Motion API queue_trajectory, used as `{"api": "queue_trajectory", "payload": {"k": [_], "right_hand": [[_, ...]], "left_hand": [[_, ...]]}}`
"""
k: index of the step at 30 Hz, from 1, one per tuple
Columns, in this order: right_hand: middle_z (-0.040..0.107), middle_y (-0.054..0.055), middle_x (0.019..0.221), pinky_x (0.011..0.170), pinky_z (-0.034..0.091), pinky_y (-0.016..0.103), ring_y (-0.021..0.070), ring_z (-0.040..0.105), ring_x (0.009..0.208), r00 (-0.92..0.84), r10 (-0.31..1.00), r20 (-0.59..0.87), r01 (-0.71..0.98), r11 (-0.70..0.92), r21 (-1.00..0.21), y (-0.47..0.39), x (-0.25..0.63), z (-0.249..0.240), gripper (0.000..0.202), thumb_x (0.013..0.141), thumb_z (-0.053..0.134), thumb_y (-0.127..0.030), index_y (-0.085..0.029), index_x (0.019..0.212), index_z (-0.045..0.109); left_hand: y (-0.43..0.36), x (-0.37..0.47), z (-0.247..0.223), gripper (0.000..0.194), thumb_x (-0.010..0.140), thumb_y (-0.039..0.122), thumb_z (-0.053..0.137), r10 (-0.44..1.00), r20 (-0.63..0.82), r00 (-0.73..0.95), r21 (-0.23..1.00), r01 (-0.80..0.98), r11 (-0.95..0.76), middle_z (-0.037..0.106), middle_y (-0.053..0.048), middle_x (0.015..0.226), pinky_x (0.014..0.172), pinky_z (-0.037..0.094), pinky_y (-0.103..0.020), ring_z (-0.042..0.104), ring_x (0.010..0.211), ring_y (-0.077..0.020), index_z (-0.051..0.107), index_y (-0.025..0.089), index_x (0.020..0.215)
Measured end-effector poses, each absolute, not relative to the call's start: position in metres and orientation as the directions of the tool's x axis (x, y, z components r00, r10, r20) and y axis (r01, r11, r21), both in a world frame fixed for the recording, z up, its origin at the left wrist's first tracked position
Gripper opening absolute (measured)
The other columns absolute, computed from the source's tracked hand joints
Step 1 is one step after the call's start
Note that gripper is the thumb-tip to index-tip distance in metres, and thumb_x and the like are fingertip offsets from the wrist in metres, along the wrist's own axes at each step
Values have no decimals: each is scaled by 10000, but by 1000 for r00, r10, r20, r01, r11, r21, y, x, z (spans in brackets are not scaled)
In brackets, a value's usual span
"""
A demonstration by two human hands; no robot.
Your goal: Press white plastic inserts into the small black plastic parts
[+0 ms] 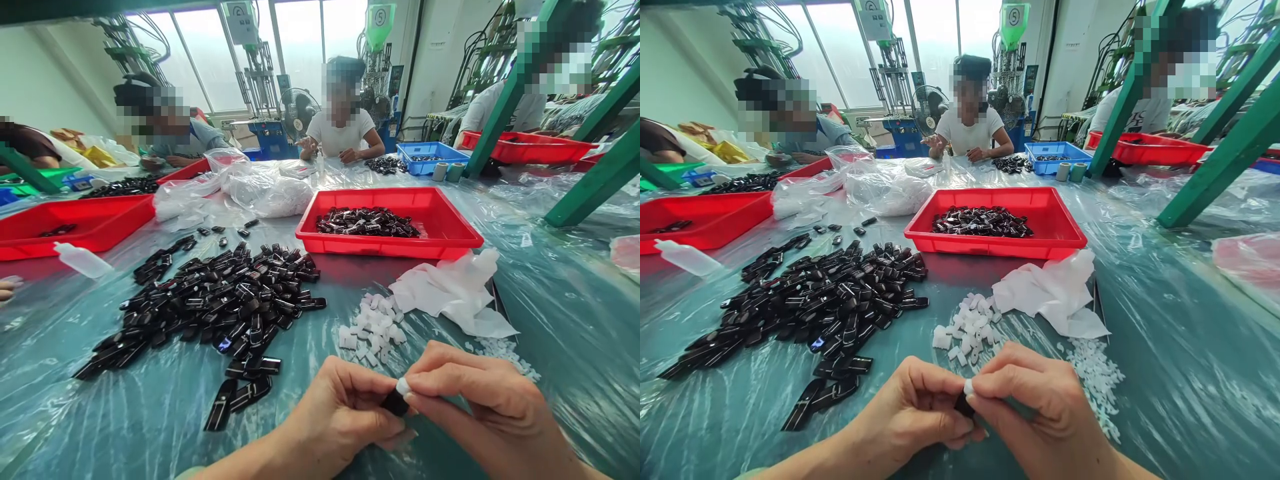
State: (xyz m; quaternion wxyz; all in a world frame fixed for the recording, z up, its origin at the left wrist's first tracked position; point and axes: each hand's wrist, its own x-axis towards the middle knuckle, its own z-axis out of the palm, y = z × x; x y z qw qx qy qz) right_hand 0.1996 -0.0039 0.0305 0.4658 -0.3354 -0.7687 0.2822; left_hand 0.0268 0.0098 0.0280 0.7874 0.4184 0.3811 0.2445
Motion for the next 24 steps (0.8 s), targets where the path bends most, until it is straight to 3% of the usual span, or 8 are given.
{"api": "queue_trajectory", "payload": {"k": [11,19,22,24], "right_hand": [[560,28,819,613,498,163,93,585,707,-385,774,503,342,626,-701,-2,196,32,196,699,595,-20,-169,826,589],[552,11,788,614,481,149,79,577,680,-394,850,350,373,496,-784,-4,196,31,133,703,576,-37,-169,691,587],[563,10,772,599,483,169,89,576,668,-416,853,314,366,473,-801,-6,196,34,117,725,572,-68,-179,695,591],[573,18,790,584,484,198,104,569,658,-338,861,379,391,495,-776,-2,202,33,71,748,581,-123,-193,737,589]], "left_hand": [[10,26,28,223,615,137,648,702,-389,596,843,-76,532,622,-49,644,563,404,-199,512,563,-88,717,99,825],[8,29,23,136,646,153,645,708,-320,630,860,-121,496,447,24,529,505,271,-182,341,514,-43,703,86,748],[9,29,24,123,644,168,652,706,-345,619,864,-85,496,498,9,547,517,306,-177,392,517,-46,698,81,718],[10,28,26,135,625,180,670,714,-396,577,849,-66,524,547,-9,570,537,359,-179,474,535,-65,695,82,714]]}}
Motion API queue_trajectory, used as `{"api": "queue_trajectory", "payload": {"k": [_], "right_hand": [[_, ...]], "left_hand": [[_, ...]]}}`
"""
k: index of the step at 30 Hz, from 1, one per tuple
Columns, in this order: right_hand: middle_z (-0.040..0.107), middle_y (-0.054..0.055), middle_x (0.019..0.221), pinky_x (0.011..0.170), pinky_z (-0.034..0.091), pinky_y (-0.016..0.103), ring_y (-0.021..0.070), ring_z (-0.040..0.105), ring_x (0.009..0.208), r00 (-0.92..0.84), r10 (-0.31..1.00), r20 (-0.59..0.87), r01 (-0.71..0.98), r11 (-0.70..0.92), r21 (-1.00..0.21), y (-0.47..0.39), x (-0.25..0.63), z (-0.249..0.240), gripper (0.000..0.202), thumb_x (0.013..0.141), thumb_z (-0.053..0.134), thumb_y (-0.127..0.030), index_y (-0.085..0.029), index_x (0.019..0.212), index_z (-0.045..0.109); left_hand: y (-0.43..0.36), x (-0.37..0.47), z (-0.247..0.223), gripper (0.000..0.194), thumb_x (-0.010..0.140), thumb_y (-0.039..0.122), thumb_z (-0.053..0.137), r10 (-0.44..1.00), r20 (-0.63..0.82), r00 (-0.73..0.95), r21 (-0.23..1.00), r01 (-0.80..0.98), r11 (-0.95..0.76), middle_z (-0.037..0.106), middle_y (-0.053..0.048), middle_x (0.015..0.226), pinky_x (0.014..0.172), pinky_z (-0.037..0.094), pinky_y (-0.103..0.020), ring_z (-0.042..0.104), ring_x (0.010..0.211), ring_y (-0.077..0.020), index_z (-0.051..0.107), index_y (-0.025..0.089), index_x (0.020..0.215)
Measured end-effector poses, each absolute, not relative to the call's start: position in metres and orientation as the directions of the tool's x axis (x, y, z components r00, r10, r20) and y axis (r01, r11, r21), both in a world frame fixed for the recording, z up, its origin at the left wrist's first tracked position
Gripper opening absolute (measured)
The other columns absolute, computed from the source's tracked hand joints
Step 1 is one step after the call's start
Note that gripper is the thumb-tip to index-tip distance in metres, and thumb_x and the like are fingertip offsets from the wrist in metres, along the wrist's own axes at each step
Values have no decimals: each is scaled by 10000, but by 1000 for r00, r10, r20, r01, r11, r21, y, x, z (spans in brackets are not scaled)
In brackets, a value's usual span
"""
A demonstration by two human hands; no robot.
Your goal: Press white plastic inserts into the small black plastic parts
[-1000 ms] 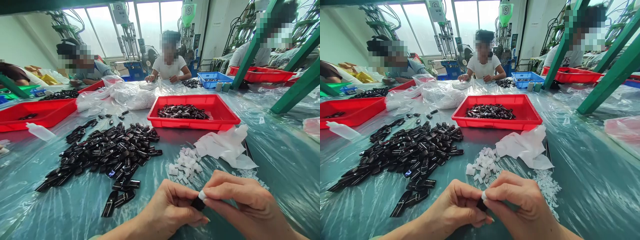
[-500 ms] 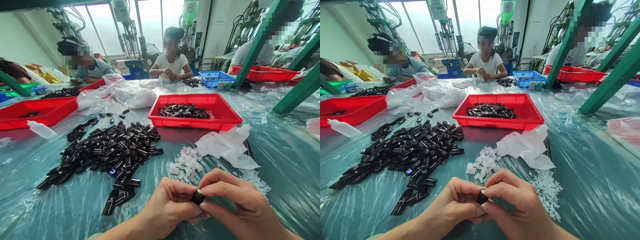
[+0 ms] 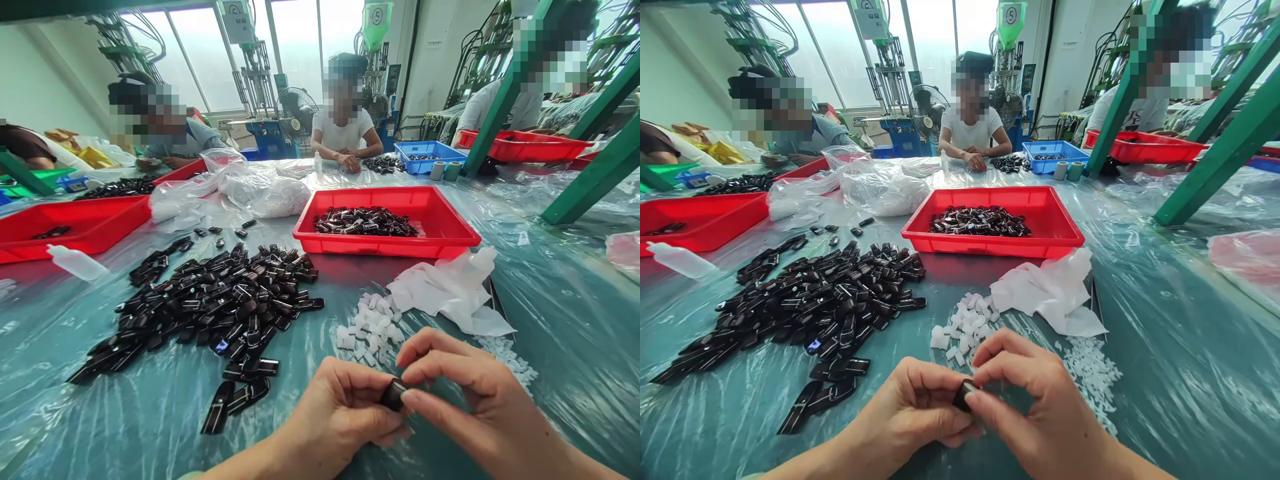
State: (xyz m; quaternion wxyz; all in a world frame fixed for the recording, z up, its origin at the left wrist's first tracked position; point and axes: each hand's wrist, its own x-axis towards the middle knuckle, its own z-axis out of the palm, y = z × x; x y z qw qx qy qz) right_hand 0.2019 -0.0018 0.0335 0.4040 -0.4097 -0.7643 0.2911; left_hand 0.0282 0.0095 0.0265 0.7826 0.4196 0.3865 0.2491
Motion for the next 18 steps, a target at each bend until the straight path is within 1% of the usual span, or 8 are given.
{"api": "queue_trajectory", "payload": {"k": [2,3,5,7,9,13,15,18], "right_hand": [[576,39,849,582,481,233,120,559,663,-98,856,508,473,490,-733,11,215,31,60,762,595,-194,-203,819,577],[575,52,889,585,478,249,129,558,676,101,821,562,534,432,-727,20,224,29,124,750,617,-230,-204,861,570],[539,104,1020,651,470,289,190,549,871,319,719,618,587,362,-724,43,247,23,330,755,617,-280,-200,1049,491],[500,168,1118,633,453,318,249,519,955,438,649,622,639,262,-723,67,272,14,559,693,676,-332,-156,1159,422],[521,193,1067,577,441,308,277,528,937,462,641,613,682,185,-707,84,293,4,632,653,695,-388,-82,1145,443],[583,9,746,467,438,182,93,565,601,260,780,569,762,196,-617,94,312,-11,283,829,520,-379,-110,889,587],[570,-35,667,437,430,149,48,536,507,161,817,554,791,230,-568,92,312,-11,302,889,426,-354,-119,815,601],[624,5,712,460,431,197,124,597,576,127,775,619,833,256,-491,84,302,-1,304,835,476,-387,-123,884,619]], "left_hand": [[10,27,29,164,606,188,689,720,-457,523,832,-36,554,597,-32,615,559,409,-190,564,589,-108,693,85,734],[10,27,30,173,602,190,694,721,-479,501,827,-18,562,618,-45,645,564,427,-194,596,618,-129,691,86,740],[11,26,32,180,601,194,700,721,-496,484,825,3,565,650,-64,707,563,447,-194,631,651,-154,685,92,748],[11,25,32,185,605,198,702,725,-492,482,828,4,560,666,-75,756,555,455,-190,644,658,-161,679,99,760],[11,24,32,187,614,196,698,725,-478,497,833,-5,553,672,-80,783,552,460,-185,652,665,-164,675,99,773],[10,23,32,206,629,184,690,720,-440,537,838,-44,544,675,-86,817,547,469,-182,650,645,-148,665,93,812],[10,23,32,228,631,179,691,719,-428,548,835,-65,547,675,-86,821,543,471,-182,648,634,-142,653,94,839],[9,23,32,226,625,165,695,711,-426,560,823,-87,561,677,-90,820,543,474,-182,651,626,-142,628,94,829]]}}
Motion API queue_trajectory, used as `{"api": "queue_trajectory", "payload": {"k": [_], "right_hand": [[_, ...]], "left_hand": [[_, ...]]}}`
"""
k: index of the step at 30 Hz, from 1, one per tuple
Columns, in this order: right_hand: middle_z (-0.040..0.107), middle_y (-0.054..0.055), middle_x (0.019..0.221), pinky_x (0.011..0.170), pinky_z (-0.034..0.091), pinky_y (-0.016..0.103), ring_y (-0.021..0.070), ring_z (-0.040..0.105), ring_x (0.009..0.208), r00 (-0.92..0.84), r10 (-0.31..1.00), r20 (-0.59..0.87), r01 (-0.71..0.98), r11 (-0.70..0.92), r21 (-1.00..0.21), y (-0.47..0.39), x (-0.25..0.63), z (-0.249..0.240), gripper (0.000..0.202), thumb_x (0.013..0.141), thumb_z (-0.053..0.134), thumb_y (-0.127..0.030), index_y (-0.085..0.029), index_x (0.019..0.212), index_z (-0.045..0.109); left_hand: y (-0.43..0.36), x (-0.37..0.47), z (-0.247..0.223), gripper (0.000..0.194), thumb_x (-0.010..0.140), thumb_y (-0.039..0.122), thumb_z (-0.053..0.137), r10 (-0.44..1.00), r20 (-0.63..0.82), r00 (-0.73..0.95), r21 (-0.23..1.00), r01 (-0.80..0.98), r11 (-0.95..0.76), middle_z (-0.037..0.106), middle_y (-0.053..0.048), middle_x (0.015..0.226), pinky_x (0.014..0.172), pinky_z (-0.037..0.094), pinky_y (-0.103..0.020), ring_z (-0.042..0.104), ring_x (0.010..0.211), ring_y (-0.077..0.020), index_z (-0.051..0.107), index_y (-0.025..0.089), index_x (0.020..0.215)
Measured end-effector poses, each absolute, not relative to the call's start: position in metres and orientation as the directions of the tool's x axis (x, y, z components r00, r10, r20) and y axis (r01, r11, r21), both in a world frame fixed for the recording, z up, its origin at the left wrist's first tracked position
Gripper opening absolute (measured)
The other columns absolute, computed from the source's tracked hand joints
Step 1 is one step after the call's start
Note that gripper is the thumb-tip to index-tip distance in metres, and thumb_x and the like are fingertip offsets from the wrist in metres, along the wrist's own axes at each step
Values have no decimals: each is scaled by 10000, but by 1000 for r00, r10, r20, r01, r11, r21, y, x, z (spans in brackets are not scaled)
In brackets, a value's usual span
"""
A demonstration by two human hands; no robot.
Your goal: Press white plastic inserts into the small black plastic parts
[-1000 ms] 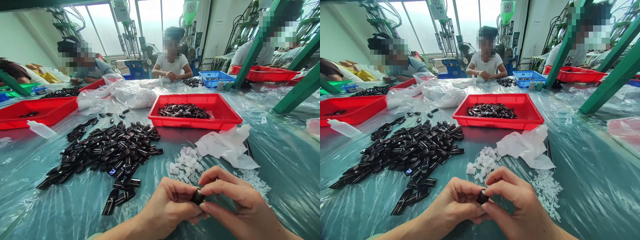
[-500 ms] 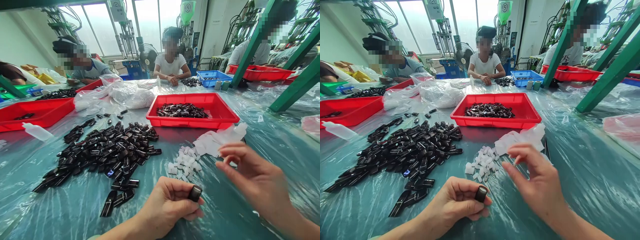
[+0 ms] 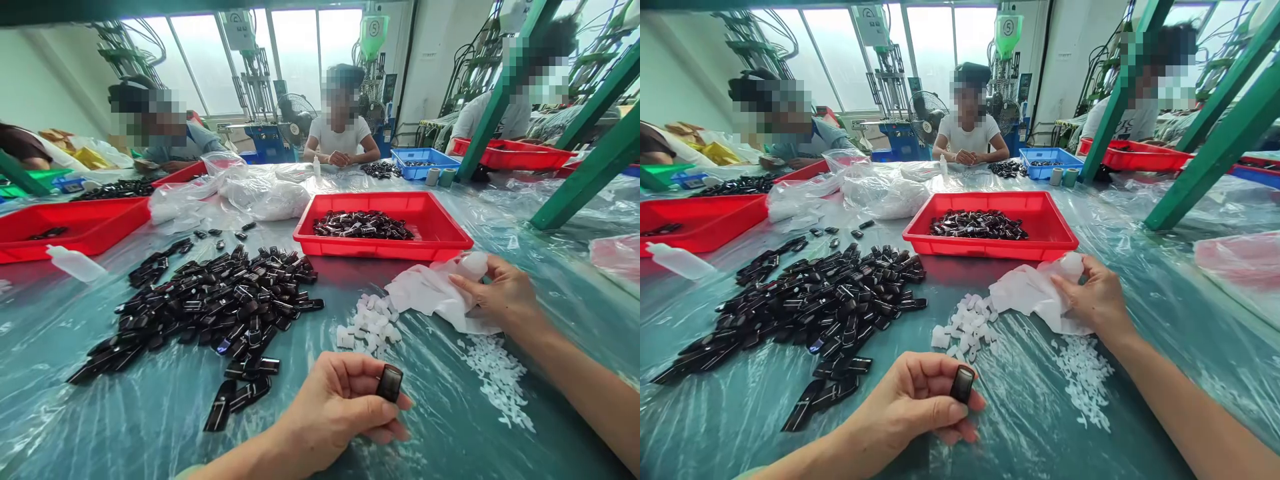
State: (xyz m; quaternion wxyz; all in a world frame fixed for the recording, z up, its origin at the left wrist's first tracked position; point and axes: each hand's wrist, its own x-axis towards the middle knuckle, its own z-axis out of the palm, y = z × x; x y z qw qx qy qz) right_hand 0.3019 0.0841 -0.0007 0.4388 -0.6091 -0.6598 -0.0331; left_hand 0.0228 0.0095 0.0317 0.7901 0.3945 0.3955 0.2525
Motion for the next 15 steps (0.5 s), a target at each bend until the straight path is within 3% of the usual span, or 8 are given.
{"api": "queue_trajectory", "payload": {"k": [4,7,10,15], "right_hand": [[648,91,972,653,456,336,257,613,866,44,687,725,874,325,-362,66,274,20,266,762,593,-228,-179,1024,602],[638,62,996,774,416,385,238,598,909,-100,654,750,861,434,-264,46,249,28,305,758,574,-137,-237,1046,587],[635,44,970,793,377,393,211,590,897,-227,603,765,840,519,-160,30,231,28,333,772,508,-59,-256,1031,576],[629,32,980,849,310,422,190,565,958,-328,600,730,834,546,-74,19,219,28,475,764,367,58,-276,1042,559]], "left_hand": [[9,22,29,203,620,154,697,703,-420,574,813,-106,572,680,-102,815,528,473,-176,650,610,-138,594,92,784],[9,21,28,210,616,153,698,688,-409,600,800,-127,586,682,-99,804,517,472,-171,652,607,-139,587,95,784],[9,23,27,195,610,144,697,675,-402,618,791,-137,596,682,-95,791,513,469,-166,653,604,-138,587,92,763],[11,25,28,183,608,144,694,665,-410,624,787,-127,604,682,-103,793,517,469,-166,650,600,-135,595,84,751]]}}
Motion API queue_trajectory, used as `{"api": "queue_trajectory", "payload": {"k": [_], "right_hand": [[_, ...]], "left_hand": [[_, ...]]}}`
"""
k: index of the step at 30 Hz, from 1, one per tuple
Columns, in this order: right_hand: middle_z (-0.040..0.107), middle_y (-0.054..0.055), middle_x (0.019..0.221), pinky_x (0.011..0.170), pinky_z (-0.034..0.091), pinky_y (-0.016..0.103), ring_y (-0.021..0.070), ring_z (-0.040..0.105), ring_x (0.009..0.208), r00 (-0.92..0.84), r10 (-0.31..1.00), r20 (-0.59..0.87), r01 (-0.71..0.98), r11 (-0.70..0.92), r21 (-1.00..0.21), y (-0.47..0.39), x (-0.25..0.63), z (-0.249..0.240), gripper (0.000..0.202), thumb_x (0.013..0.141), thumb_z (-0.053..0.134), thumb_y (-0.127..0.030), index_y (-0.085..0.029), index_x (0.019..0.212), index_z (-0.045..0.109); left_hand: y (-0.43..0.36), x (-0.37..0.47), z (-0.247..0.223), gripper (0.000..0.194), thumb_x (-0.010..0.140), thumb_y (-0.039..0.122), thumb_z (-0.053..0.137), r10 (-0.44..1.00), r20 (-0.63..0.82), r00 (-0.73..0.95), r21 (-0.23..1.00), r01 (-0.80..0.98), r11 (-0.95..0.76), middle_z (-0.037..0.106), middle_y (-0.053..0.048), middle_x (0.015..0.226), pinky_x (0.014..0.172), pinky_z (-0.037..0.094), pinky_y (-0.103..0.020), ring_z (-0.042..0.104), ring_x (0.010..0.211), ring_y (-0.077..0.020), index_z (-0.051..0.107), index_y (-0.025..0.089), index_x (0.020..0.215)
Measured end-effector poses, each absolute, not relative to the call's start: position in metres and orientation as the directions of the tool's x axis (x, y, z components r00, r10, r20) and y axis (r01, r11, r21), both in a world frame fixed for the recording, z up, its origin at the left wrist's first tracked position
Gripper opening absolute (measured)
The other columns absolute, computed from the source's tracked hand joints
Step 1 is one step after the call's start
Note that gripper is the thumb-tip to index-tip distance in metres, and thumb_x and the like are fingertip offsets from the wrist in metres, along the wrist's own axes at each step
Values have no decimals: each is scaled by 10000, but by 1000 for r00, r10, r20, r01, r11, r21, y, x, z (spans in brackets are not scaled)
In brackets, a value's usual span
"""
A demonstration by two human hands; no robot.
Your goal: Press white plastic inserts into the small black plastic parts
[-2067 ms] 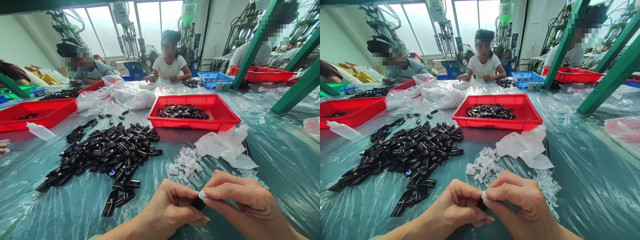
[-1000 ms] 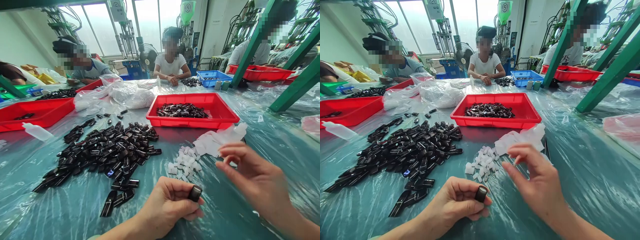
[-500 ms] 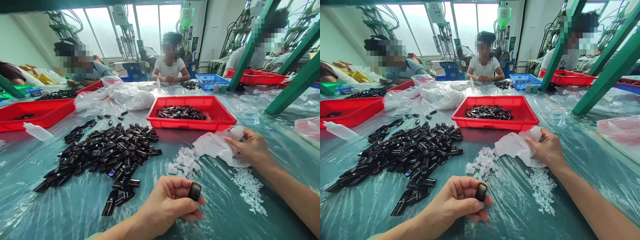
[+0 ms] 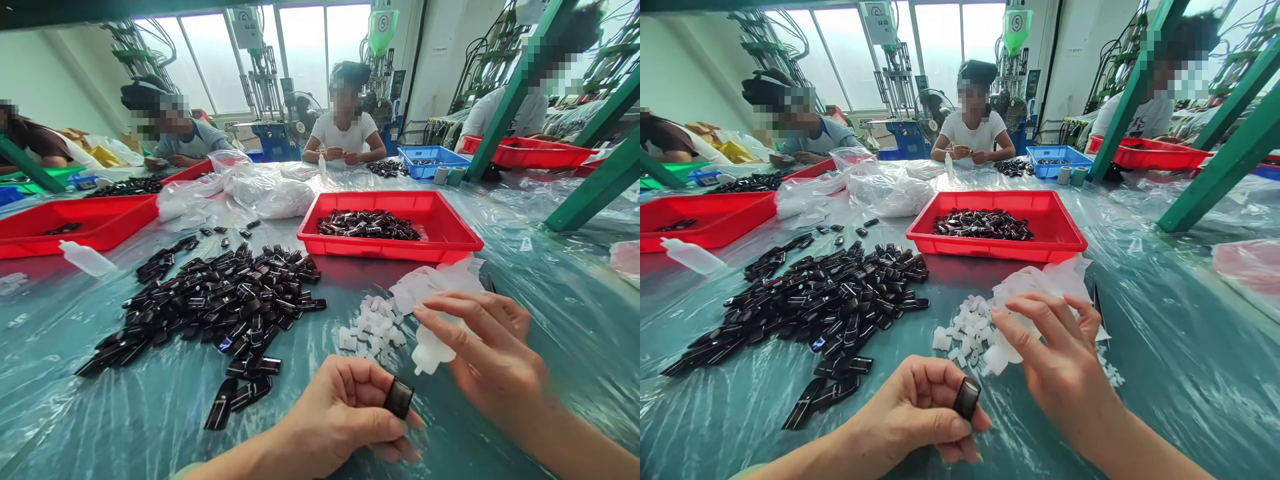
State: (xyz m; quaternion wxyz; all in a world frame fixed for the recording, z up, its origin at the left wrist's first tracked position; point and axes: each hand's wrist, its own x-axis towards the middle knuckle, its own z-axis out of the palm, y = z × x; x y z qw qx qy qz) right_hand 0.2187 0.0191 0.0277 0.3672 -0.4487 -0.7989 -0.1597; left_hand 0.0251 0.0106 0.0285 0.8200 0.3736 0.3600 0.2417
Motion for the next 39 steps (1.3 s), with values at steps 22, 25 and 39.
{"api": "queue_trajectory", "payload": {"k": [22,25,39], "right_hand": [[649,17,1016,949,223,487,209,567,986,-466,559,686,819,566,95,6,218,27,458,791,384,57,-266,1054,575],[650,26,1010,944,221,484,211,563,983,-476,541,694,803,589,92,7,219,27,441,789,398,50,-259,1048,578],[640,10,1006,953,241,450,197,559,996,-476,539,695,782,620,55,8,224,30,394,810,394,14,-263,1003,596]], "left_hand": [[8,24,28,166,613,142,684,612,-440,657,775,-67,629,686,-90,789,500,464,-145,649,585,-123,613,90,754],[9,24,27,178,614,145,687,616,-440,654,771,-78,633,688,-91,791,499,468,-149,651,584,-128,609,95,765],[10,22,25,185,618,148,689,625,-423,657,770,-104,630,691,-98,781,500,479,-156,657,588,-138,604,92,774]]}}
